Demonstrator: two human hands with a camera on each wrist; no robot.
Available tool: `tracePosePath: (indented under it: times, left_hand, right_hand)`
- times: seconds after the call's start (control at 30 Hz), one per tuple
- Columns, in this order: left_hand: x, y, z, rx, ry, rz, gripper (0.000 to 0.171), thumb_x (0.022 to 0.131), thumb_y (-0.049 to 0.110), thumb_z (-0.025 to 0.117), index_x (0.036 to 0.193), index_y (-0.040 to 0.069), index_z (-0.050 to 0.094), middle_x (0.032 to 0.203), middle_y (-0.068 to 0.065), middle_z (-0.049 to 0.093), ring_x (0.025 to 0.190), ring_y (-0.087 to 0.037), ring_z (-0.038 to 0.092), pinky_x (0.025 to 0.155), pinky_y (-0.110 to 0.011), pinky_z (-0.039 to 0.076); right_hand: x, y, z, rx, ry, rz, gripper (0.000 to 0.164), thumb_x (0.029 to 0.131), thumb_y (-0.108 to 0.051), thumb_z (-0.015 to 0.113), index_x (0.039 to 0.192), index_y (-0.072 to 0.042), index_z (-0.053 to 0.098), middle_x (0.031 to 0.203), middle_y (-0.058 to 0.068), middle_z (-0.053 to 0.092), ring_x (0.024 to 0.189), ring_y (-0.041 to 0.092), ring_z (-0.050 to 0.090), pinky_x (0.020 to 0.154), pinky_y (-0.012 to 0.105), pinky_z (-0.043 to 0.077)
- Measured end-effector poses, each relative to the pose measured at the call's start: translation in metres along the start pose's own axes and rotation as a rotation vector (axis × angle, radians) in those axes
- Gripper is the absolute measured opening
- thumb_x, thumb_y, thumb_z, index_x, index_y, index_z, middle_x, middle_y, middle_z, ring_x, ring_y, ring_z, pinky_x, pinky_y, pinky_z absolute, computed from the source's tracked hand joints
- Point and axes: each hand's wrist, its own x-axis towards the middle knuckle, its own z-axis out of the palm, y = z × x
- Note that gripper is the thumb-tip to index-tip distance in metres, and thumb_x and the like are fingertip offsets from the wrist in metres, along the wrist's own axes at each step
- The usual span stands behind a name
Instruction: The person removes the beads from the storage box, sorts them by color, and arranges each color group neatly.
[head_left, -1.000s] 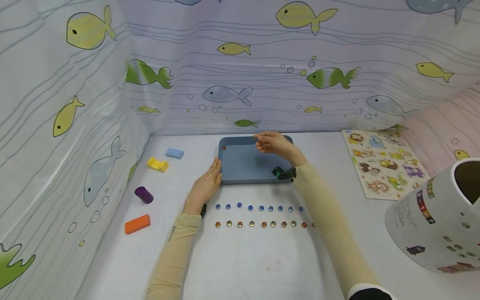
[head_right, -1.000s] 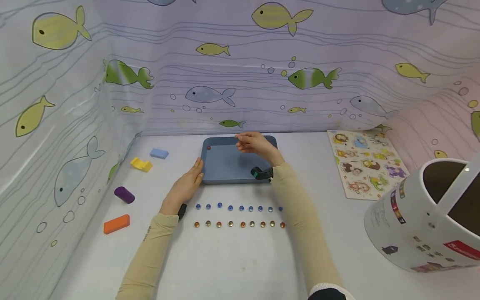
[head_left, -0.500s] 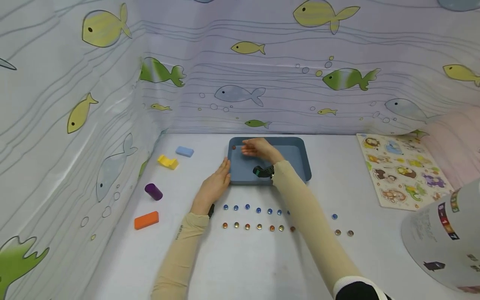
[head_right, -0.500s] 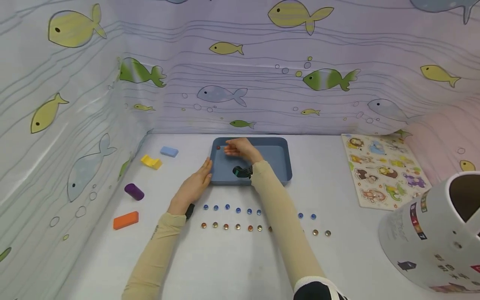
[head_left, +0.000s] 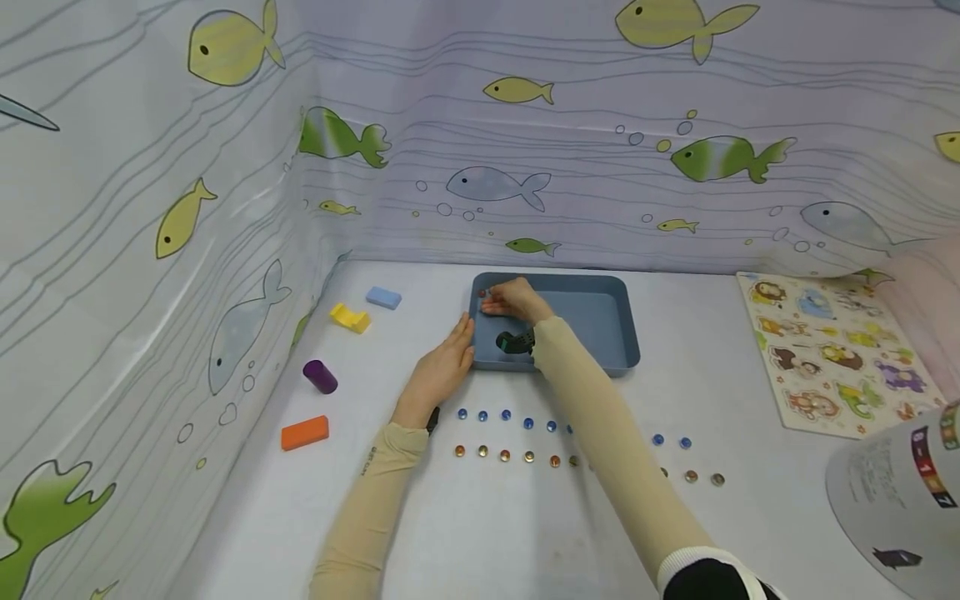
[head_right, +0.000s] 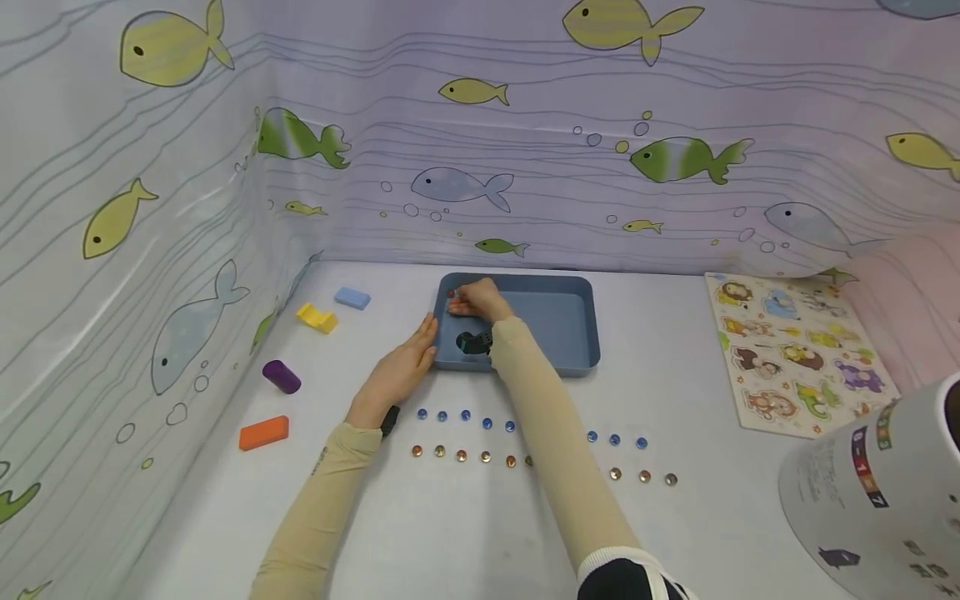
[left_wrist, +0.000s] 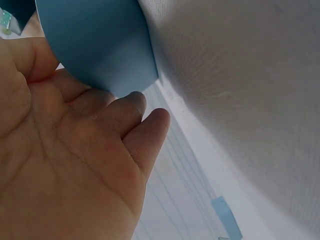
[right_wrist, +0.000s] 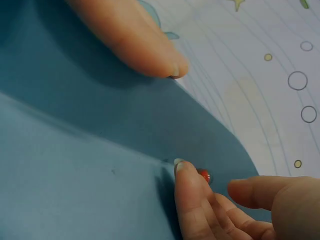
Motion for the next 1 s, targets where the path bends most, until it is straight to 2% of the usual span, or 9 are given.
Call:
tracePosePath:
  times: [0.1, 0.2, 0.3, 0.4, 0.53, 0.77, 1.0]
  left_hand:
    - [0.001, 0.002, 0.002, -0.001, -0.001, -0.001, 0.054, 0.105, 0.025, 0.039, 0.153, 0.006, 0.024, 0.163, -0.005, 0.016, 0.147, -0.024, 0.028, 0.117, -0.044, 0.033]
    - [0.001, 0.002, 0.005, 0.001, -0.01, -0.003, 0.054, 0.105, 0.026, 0.038, 0.153, 0.007, 0.024, 0.163, -0.004, 0.015, 0.147, -0.023, 0.028, 0.117, -0.044, 0.033]
    - [0.001, 0.004, 0.006, -0.001, -0.017, -0.004, 0.054, 0.105, 0.026, 0.038, 0.154, 0.008, 0.023, 0.163, -0.004, 0.015, 0.147, -0.022, 0.027, 0.117, -0.044, 0.032]
    - [0.002, 0.005, 0.006, 0.0, -0.019, 0.0, 0.054, 0.105, 0.026, 0.039, 0.154, 0.008, 0.023, 0.163, -0.004, 0.015, 0.147, -0.022, 0.027, 0.118, -0.044, 0.032]
    - [0.001, 0.006, 0.006, -0.007, -0.007, 0.012, 0.054, 0.105, 0.025, 0.039, 0.153, 0.007, 0.024, 0.163, -0.005, 0.016, 0.147, -0.023, 0.027, 0.117, -0.044, 0.032]
    - [-0.001, 0.005, 0.003, -0.002, -0.005, 0.017, 0.054, 0.105, 0.024, 0.038, 0.153, 0.005, 0.023, 0.163, -0.007, 0.015, 0.146, -0.026, 0.028, 0.116, -0.046, 0.034]
    - [0.0, 0.005, -0.002, 0.031, -0.041, -0.005, 0.056, 0.106, 0.025, 0.036, 0.155, 0.005, 0.017, 0.164, -0.008, 0.01, 0.148, -0.026, 0.025, 0.116, -0.046, 0.033]
  right_hand:
    - [-0.002, 0.0, 0.0, -0.007, 0.011, 0.006, 0.033, 0.1, -0.005, 0.048, 0.13, 0.011, 0.051, 0.116, 0.025, 0.064, 0.078, 0.021, 0.073, 0.096, 0.032, 0.053]
    - [-0.001, 0.004, 0.001, -0.047, 0.018, -0.011, 0.031, 0.098, -0.003, 0.051, 0.125, 0.012, 0.056, 0.107, 0.022, 0.068, 0.073, 0.018, 0.073, 0.093, 0.031, 0.055]
    - [0.003, 0.01, 0.002, -0.139, 0.041, -0.055, 0.029, 0.095, -0.004, 0.056, 0.119, 0.012, 0.061, 0.087, 0.012, 0.069, 0.064, 0.012, 0.07, 0.08, 0.024, 0.059]
    - [0.003, 0.015, 0.004, -0.27, 0.067, -0.102, 0.028, 0.094, -0.006, 0.058, 0.115, 0.011, 0.064, 0.069, 0.004, 0.067, 0.054, 0.007, 0.065, 0.061, 0.017, 0.057]
    - [-0.002, 0.016, 0.006, -0.375, 0.067, -0.12, 0.03, 0.095, -0.008, 0.056, 0.116, 0.01, 0.064, 0.062, 0.001, 0.066, 0.05, 0.005, 0.061, 0.052, 0.014, 0.052]
    - [-0.009, 0.015, 0.0, -0.297, -0.017, -0.097, 0.03, 0.096, -0.011, 0.058, 0.115, 0.011, 0.063, 0.072, 0.003, 0.067, 0.059, 0.006, 0.065, 0.059, 0.017, 0.056]
    - [-0.022, 0.001, -0.032, -0.306, -0.042, -0.168, 0.037, 0.098, -0.017, 0.058, 0.126, 0.007, 0.059, 0.082, 0.0, 0.068, 0.072, 0.007, 0.067, 0.076, 0.024, 0.058]
